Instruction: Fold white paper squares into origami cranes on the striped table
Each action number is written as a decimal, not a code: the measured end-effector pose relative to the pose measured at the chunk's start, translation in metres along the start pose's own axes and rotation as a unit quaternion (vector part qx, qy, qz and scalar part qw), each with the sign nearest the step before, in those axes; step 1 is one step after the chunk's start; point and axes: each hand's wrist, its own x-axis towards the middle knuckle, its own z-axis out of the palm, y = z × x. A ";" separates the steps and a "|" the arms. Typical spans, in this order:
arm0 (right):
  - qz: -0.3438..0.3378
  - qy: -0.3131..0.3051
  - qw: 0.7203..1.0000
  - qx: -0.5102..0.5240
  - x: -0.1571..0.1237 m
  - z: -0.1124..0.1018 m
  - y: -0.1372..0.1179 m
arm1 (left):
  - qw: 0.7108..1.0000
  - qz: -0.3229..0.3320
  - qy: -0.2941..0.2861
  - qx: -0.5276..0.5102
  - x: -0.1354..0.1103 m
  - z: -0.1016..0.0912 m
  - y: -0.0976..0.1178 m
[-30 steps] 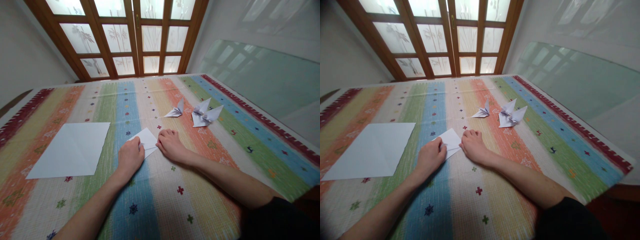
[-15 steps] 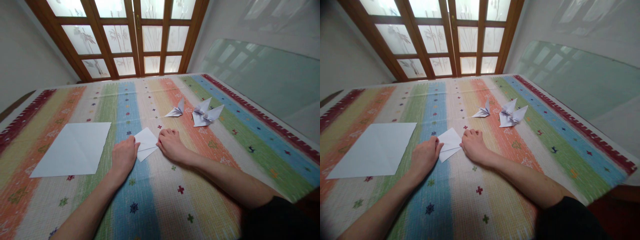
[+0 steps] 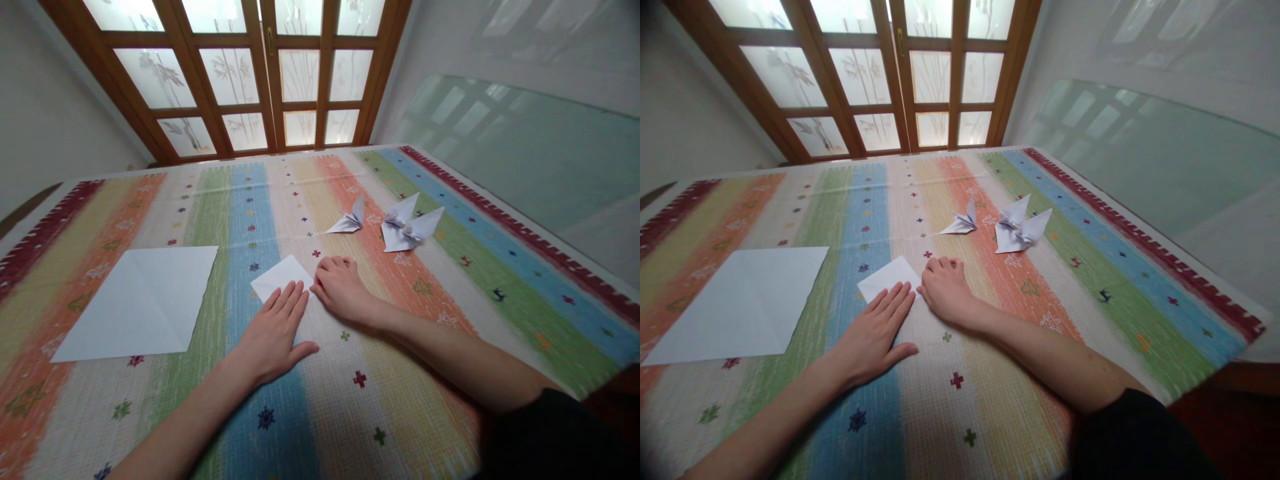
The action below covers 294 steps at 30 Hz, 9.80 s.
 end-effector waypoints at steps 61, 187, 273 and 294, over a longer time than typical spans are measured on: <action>-0.090 0.036 0.970 0.221 0.063 0.002 0.001 | 0.998 -0.058 0.026 0.007 -0.039 -0.006 -0.023; -0.452 0.140 0.878 -0.074 0.023 0.021 -0.016 | 0.993 0.020 0.073 0.095 -0.059 -0.019 -0.021; -0.409 0.129 0.899 -0.090 0.015 0.020 -0.005 | 0.991 0.032 0.123 0.048 -0.064 -0.016 -0.033; -0.384 0.099 0.918 -0.003 0.000 0.018 0.018 | 0.987 0.059 0.130 0.073 -0.063 -0.022 -0.033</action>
